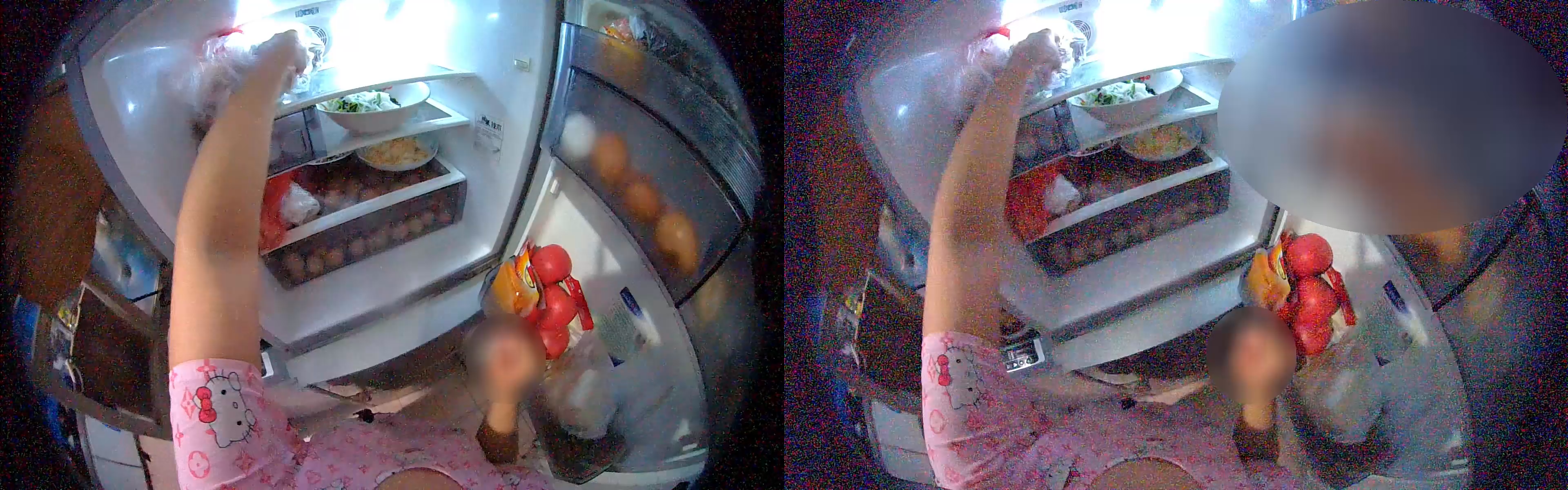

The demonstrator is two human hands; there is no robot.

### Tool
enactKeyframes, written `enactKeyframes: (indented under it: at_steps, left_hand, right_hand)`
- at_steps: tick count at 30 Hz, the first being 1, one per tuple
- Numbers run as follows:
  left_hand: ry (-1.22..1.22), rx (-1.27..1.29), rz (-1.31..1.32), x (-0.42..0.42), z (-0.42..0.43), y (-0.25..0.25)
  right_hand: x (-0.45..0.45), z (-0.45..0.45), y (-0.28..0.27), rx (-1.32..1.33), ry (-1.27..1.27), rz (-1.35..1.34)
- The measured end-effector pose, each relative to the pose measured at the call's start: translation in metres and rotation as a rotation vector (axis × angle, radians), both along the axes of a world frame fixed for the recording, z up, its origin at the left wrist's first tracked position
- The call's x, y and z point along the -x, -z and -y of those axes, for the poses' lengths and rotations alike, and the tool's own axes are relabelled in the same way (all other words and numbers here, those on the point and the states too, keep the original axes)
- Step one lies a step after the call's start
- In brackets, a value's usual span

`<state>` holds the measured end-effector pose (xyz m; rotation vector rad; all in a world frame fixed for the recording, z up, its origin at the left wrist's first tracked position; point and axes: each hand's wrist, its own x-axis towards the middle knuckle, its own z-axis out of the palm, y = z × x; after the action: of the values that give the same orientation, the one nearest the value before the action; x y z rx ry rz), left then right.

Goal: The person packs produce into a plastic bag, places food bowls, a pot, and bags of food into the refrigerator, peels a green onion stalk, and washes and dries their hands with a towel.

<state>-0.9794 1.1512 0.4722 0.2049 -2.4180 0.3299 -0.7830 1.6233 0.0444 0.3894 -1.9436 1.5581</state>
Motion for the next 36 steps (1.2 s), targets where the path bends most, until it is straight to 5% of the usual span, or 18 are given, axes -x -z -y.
enactKeyframes:
  at_steps: [2,7,14,23,25,33,36]
  left_hand:
    - [-0.15,-0.082,0.234,-0.007,-0.005,-0.025]
    - [-0.144,-0.124,0.284,-0.021,-0.023,-0.027]
    - [-0.416,-0.136,0.304,-0.019,-0.071,-0.012]
    - [-0.497,-0.009,0.232,-0.01,-0.074,-0.002]
    - [-0.475,0.163,0.391,-0.041,-0.084,-0.01]
    - [-0.33,0.068,-0.062,-0.036,-0.064,0.006]
    - [-0.022,0.111,-0.418,-0.045,-0.11,0.025]
  right_hand:
    - [-0.003,-0.001,-0.008,0.003,0.053,0.009]
    - [-0.02,-0.007,-0.049,-0.231,0.181,-0.143]
    - [-0.006,-0.024,-0.023,-0.314,0.327,-0.165]
    - [0.011,-0.035,-0.005,-0.364,0.366,-0.145]
    - [0.014,-0.038,-0.003,-0.381,0.38,-0.145]
    - [0.023,-0.046,0.025,-0.599,0.498,-0.1]
    - [0.023,-0.042,0.0,-0.293,0.347,-0.214]
